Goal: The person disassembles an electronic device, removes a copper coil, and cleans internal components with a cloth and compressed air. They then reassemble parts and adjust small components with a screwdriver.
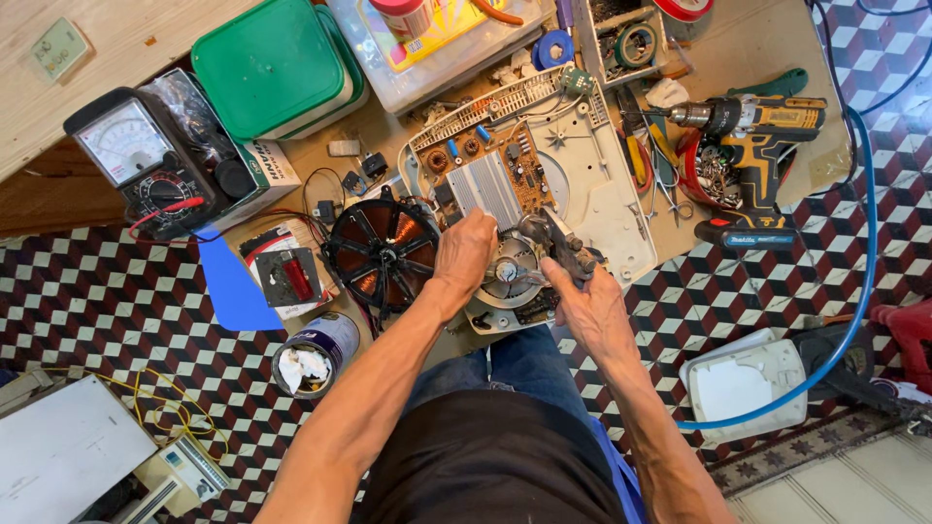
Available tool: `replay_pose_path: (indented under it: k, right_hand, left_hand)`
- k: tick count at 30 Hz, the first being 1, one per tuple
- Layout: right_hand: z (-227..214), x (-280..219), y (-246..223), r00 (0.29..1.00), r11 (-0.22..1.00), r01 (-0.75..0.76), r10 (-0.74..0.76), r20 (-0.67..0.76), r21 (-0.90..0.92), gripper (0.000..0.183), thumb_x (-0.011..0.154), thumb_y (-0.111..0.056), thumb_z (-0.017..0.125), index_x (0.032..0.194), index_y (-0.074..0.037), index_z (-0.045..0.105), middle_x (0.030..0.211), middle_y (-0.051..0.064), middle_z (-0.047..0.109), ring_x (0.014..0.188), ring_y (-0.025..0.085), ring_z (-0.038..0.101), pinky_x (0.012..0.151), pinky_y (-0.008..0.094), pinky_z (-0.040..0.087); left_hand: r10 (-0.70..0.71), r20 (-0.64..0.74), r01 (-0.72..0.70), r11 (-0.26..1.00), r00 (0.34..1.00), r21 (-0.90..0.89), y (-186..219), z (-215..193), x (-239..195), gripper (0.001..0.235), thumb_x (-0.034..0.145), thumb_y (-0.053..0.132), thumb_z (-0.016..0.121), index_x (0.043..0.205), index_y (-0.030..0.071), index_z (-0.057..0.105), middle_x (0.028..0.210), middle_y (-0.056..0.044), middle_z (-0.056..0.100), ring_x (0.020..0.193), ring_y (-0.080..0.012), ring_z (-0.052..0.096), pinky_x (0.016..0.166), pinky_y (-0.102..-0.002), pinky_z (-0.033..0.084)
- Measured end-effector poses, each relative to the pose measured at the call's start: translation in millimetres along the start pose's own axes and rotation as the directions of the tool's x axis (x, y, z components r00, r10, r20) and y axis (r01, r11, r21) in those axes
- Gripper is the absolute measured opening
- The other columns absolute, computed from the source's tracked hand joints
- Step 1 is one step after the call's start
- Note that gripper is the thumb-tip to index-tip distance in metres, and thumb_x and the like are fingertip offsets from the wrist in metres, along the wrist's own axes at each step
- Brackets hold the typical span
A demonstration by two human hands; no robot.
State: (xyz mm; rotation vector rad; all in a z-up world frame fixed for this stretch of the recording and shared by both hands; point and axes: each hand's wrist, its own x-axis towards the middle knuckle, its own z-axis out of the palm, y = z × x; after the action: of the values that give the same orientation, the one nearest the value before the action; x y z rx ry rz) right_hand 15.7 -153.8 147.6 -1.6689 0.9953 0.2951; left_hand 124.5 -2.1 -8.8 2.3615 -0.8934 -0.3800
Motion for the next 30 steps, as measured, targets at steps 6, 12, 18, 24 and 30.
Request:
replay_pose_path:
  k: [6, 12, 18, 24, 30]
  right_hand:
    - [2.4, 16.3, 6.4, 0.999, 0.999, -0.024, 0.023, 0.034, 0.025, 0.037, 0.096, -0.039, 0.065, 0.093, -0.002, 0.066, 0.055, 0.003, 0.053, 0.045, 0.013, 0.051, 0.043, 0.032, 0.041]
    - [21.2, 43.4, 10.6, 0.984, 0.967, 0.178, -0.175, 0.033, -0.182, 0.046, 0.097, -0.045, 0.064, 0.104, 0.0, 0.069, 0.077, 0.009, 0.071, 0.071, 0.021, 0.066, 0.066, 0.038, 0.052]
    - [18.7, 37.0, 2.1, 1.0, 0.951, 0.005, -0.001, 0.015, -0.309, 0.043, 0.094, -0.043, 0.062, 0.115, -0.006, 0.069, 0.082, 0.018, 0.073, 0.076, 0.027, 0.07, 0.073, 0.042, 0.053]
    - [20.1, 63.5, -11.5, 0.986, 0.984, 0.147, -0.155, -0.068, -0.102, 0.042, 0.093, -0.042, 0.065, 0.11, -0.004, 0.071, 0.079, 0.009, 0.07, 0.073, 0.018, 0.062, 0.068, 0.036, 0.051]
    - [8.0, 76.3, -15.4, 1.0, 0.981, -0.003, 0.005, 0.009, -0.193, 0.041, 0.092, -0.042, 0.068, 0.091, -0.001, 0.069, 0.072, 0.006, 0.066, 0.066, 0.016, 0.059, 0.062, 0.035, 0.048]
  left_hand:
    - [0.057, 0.126, -0.045, 0.994, 0.99, -0.099, 7.9, -12.7, -7.2, 0.006, 0.088, 0.007, 0.07, 0.093, 0.003, 0.07, 0.093, -0.016, 0.064, 0.085, -0.0377, 0.069, 0.074, -0.048, 0.055]
    - [-0.352, -0.146, 0.285, 0.893, 0.924, -0.349, 8.5, -18.3, 2.3, 0.015, 0.091, 0.011, 0.072, 0.104, 0.003, 0.074, 0.096, -0.019, 0.071, 0.084, -0.0366, 0.071, 0.072, -0.042, 0.056]
    - [-0.281, -0.144, 0.208, 0.899, 0.949, -0.384, 13.2, -6.6, 18.8, 0.015, 0.088, 0.009, 0.073, 0.103, 0.004, 0.071, 0.099, -0.019, 0.071, 0.088, -0.0384, 0.07, 0.073, -0.044, 0.056]
    - [-0.264, -0.01, 0.247, 0.915, 0.964, -0.319, 17.0, -4.6, 11.0, 0.018, 0.09, 0.012, 0.073, 0.106, 0.006, 0.069, 0.1, -0.018, 0.07, 0.089, -0.0394, 0.07, 0.076, -0.046, 0.055]
    - [-0.321, -0.101, 0.255, 0.876, 0.942, -0.409, 7.2, -17.0, 42.2, 0.016, 0.092, 0.012, 0.071, 0.106, 0.003, 0.07, 0.101, -0.017, 0.073, 0.088, -0.0323, 0.073, 0.074, -0.041, 0.057]
